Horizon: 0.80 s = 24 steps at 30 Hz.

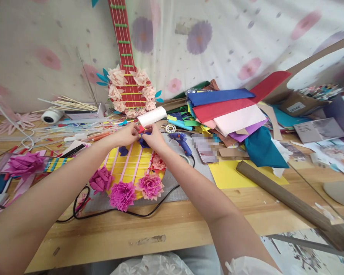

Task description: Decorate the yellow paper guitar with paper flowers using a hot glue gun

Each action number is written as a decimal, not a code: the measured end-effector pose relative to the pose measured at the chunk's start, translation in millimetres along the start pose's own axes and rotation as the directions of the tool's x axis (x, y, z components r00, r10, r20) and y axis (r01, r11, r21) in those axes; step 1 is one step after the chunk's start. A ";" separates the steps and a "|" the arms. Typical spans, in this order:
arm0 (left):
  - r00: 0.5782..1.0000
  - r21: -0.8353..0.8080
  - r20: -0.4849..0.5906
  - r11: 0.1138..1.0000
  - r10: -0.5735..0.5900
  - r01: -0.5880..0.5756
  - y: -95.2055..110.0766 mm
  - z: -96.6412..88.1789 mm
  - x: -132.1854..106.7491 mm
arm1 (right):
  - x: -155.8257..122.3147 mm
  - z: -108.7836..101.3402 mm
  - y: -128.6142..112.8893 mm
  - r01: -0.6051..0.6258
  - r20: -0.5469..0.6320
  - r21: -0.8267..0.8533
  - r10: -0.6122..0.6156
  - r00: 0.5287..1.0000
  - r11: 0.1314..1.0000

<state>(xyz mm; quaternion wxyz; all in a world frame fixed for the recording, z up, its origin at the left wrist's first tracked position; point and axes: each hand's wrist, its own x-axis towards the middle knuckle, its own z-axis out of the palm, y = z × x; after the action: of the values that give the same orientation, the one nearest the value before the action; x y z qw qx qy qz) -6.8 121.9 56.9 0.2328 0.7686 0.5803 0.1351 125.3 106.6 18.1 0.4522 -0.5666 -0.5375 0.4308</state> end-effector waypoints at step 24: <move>0.983 -0.301 0.013 0.937 -0.185 0.180 5.7 -3.0 -0.6 | 0.8 0.2 -1.7 -0.024 0.000 -0.016 0.024 1.000 1.000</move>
<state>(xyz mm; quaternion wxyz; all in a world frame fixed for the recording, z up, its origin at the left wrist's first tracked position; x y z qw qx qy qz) -3.6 120.7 62.4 0.3541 0.6661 0.6234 0.2055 124.7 107.5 19.7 0.4425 -0.5765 -0.5340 0.4321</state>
